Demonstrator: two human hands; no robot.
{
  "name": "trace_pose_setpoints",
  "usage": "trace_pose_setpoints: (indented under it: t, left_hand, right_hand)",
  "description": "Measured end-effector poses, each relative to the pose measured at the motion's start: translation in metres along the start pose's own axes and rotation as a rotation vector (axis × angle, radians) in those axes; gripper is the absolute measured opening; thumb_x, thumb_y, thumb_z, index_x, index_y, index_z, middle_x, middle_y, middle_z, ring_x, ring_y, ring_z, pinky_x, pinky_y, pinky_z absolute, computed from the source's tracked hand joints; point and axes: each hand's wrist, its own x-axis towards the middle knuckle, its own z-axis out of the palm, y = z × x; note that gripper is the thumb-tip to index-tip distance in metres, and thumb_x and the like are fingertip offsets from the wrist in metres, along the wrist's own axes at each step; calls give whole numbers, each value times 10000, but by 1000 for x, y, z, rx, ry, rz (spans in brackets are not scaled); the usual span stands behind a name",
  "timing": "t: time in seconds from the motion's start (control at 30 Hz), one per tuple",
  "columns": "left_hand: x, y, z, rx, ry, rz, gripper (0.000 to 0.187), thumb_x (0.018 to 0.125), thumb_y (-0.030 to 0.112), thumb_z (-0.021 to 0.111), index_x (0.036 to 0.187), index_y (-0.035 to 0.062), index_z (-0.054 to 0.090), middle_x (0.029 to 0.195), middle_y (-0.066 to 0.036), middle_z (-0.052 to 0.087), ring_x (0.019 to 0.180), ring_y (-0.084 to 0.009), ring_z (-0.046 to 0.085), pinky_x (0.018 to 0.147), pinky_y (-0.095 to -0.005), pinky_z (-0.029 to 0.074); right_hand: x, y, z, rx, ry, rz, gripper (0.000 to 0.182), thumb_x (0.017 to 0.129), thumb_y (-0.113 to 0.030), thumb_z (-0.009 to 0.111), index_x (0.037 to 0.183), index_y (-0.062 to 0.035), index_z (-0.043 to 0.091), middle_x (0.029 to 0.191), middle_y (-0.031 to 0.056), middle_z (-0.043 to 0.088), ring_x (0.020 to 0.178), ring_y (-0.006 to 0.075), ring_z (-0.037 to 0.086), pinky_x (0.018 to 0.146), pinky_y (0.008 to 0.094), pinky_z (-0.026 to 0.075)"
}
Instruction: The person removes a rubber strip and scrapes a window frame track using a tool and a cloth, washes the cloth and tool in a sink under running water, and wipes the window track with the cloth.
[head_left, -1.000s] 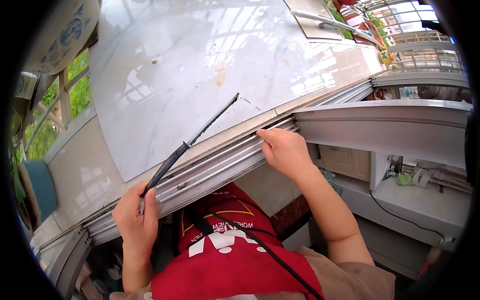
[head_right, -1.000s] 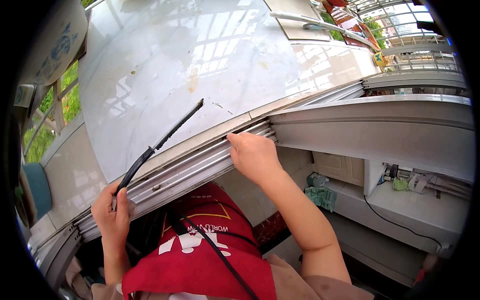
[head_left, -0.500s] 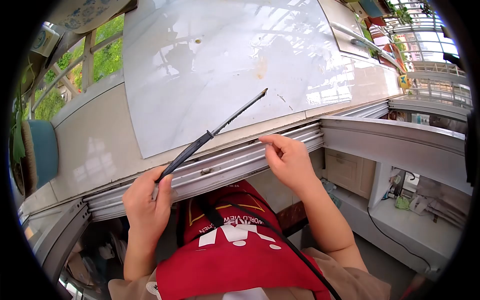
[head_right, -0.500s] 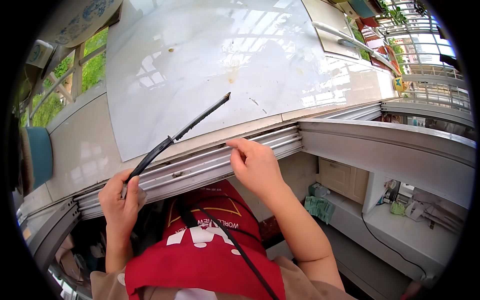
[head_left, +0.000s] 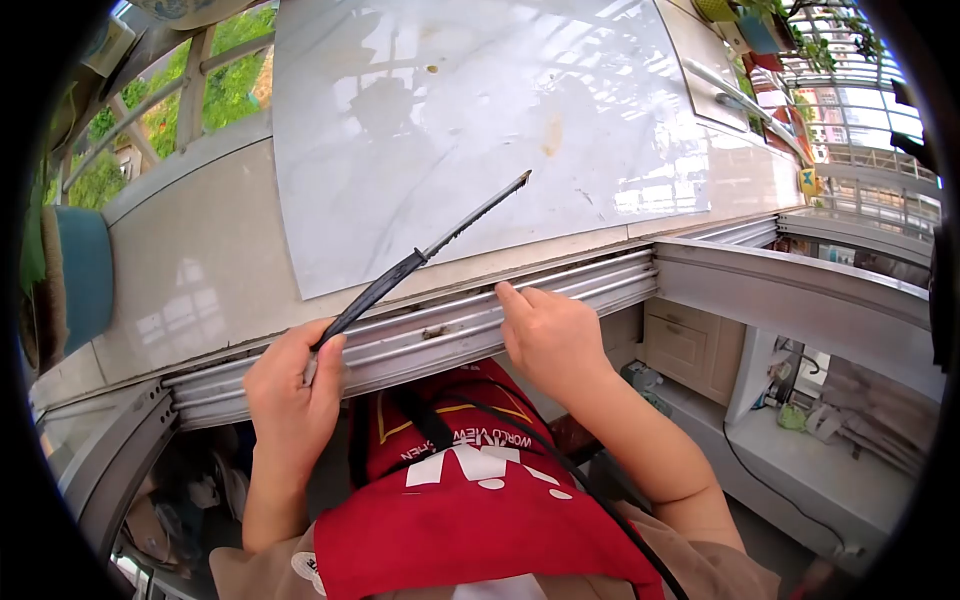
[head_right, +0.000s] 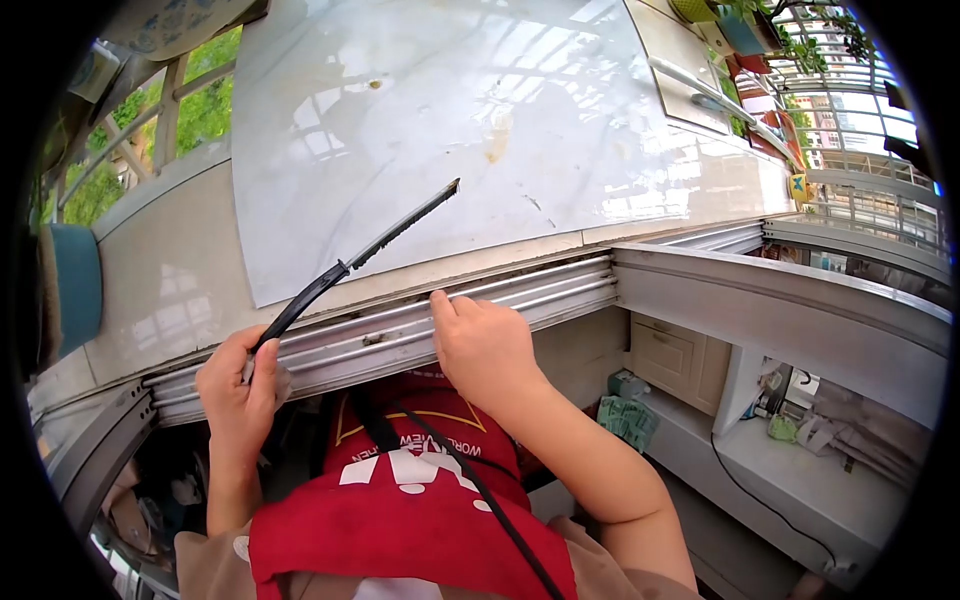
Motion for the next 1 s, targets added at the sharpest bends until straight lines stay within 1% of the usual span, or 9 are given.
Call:
trace_pose_setpoints:
  t: [0.13,0.3,0.43,0.53,0.6,0.73,0.8,0.97,1.0]
  left_hand:
    - [4,1,-5,60,22,74,117,862,62,660,955,-9,659,808,-140,661,689,-282,628,637,-315,481]
    - [0,-14,-12,80,48,27,115,867,70,661,957,-1,661,800,-139,662,680,-279,626,626,-315,480]
    - [-2,-17,-18,78,56,20,116,868,79,665,957,3,663,798,-138,662,679,-278,628,622,-316,481]
    - [-3,-19,-20,72,56,2,118,869,83,666,959,6,665,797,-138,662,678,-277,631,618,-317,481]
    - [-3,-22,-21,63,77,35,121,869,84,666,963,7,667,795,-138,662,675,-277,631,618,-318,482]
    - [-3,-23,-24,50,64,25,125,864,81,669,963,4,667,799,-137,664,683,-281,635,623,-316,486]
    - [-6,-25,-25,-3,47,-14,133,856,78,676,963,0,668,807,-139,670,696,-290,646,630,-319,494]
    - [-10,-29,-34,40,-14,75,137,844,80,682,965,14,678,813,-138,677,704,-305,653,628,-338,503]
    - [-11,-29,-36,69,-51,122,141,840,82,685,968,23,681,812,-136,678,699,-308,651,619,-347,502]
  right_hand:
    - [2,-9,5,182,18,113,306,798,-78,613,1097,-32,654,744,105,646,669,287,642,595,368,514]
    - [-7,-3,9,438,150,230,168,817,-64,641,976,-36,689,828,116,686,669,288,653,590,352,518]
    - [-1,-20,-4,421,54,341,178,823,-75,648,992,-37,693,859,120,697,678,284,663,592,339,520]
    - [6,-28,-1,445,101,285,150,833,-96,654,966,-36,693,805,107,682,641,270,650,581,344,514]
    - [11,-34,-1,279,101,186,136,838,-115,659,953,-46,683,758,89,662,620,252,638,574,352,509]
    - [14,-45,-6,170,77,207,135,841,-124,658,961,-65,673,717,72,634,600,241,621,561,360,495]
    - [13,-45,-12,219,57,335,136,840,-122,657,966,-73,665,708,62,623,594,238,611,545,361,479]
    - [13,-37,-14,408,63,380,160,876,-187,665,965,-54,665,709,40,615,627,162,608,556,299,459]
    - [16,-36,-21,651,-44,537,208,919,-214,622,1030,-41,659,785,39,637,681,140,603,596,289,474]
